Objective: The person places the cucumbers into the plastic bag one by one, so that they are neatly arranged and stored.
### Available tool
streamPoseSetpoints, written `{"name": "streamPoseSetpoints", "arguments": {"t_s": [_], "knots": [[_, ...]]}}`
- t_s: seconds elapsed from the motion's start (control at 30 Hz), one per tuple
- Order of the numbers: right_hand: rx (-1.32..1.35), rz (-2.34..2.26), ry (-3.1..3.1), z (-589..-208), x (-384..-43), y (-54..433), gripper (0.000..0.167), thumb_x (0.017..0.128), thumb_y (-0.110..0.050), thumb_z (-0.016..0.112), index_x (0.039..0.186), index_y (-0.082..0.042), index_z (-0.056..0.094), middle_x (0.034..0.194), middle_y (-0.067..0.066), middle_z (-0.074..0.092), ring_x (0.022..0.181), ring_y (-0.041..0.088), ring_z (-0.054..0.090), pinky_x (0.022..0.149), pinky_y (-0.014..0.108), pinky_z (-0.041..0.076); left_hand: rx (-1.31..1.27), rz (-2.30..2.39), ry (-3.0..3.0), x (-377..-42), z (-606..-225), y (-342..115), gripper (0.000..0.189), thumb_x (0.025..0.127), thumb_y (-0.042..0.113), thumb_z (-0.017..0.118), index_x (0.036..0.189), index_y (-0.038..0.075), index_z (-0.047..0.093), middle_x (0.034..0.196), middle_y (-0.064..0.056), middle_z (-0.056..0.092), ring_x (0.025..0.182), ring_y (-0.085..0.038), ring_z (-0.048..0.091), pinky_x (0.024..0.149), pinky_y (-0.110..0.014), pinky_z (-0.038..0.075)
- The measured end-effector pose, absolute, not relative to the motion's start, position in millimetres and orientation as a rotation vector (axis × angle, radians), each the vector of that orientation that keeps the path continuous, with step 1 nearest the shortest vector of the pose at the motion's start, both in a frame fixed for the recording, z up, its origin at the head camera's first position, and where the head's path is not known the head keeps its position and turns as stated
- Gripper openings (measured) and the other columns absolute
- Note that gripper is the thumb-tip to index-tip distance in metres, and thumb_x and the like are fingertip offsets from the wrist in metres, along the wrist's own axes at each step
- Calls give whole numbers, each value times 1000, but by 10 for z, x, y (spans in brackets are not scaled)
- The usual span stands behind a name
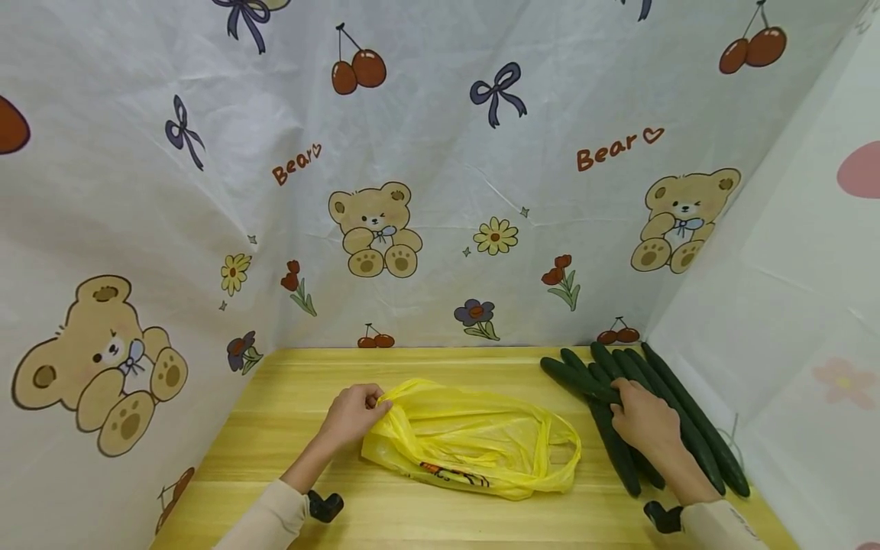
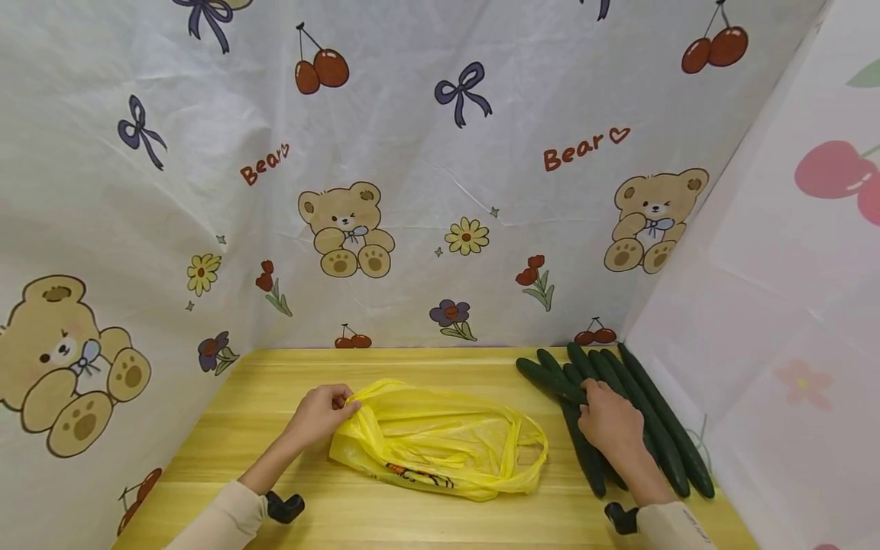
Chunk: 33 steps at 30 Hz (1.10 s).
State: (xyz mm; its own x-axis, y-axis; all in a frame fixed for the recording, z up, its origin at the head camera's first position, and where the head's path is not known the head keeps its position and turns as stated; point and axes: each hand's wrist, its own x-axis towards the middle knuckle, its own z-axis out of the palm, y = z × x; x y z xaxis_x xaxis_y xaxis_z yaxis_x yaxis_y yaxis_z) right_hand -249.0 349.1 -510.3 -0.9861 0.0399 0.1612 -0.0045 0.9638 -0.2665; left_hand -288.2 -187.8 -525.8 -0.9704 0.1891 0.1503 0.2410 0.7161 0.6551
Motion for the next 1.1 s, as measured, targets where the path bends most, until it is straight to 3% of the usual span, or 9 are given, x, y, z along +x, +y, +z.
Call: {"name": "streamPoseSetpoints", "arguments": {"t_s": [0.37,0.53,0.77,1.0,1.1], "knots": [[-50,482,-2903,-5096,-2431,3530,44,102,-14,65,144,-1,60,142,31,62,68,28,63,55,46,50,-379,-1117,-2837,-2878,-5247,-1875,29,102,24,75,77,18,59,61,7,34,52,-8,28,53,-23,22],[-31,537,-2916,-5032,-2394,3518,44,103,-16,66,144,-1,60,139,33,64,66,25,60,53,40,46,-367,-1109,-2849,-2888,-5233,-1868,35,102,25,73,74,18,54,60,7,31,51,-9,27,53,-24,22],[6,609,-2934,-4924,-2313,3486,44,103,-20,67,144,-5,62,124,29,72,58,21,52,50,36,39,-351,-1112,-2839,-2888,-5207,-1849,33,102,24,73,75,17,55,60,7,31,52,-9,27,53,-23,21],[43,673,-2943,-4781,-2200,3414,44,103,-21,69,144,-8,63,98,14,75,53,20,46,47,35,36,-355,-1106,-2831,-2909,-5208,-1849,33,102,24,72,74,18,55,61,7,31,52,-8,26,54,-23,21],[62,693,-2940,-4709,-2155,3360,43,102,-21,70,143,-10,64,100,13,75,52,20,45,46,34,34,-348,-1105,-2836,-2919,-5203,-1850,33,102,24,73,74,18,55,61,8,32,53,-8,27,54,-23,22]]}}
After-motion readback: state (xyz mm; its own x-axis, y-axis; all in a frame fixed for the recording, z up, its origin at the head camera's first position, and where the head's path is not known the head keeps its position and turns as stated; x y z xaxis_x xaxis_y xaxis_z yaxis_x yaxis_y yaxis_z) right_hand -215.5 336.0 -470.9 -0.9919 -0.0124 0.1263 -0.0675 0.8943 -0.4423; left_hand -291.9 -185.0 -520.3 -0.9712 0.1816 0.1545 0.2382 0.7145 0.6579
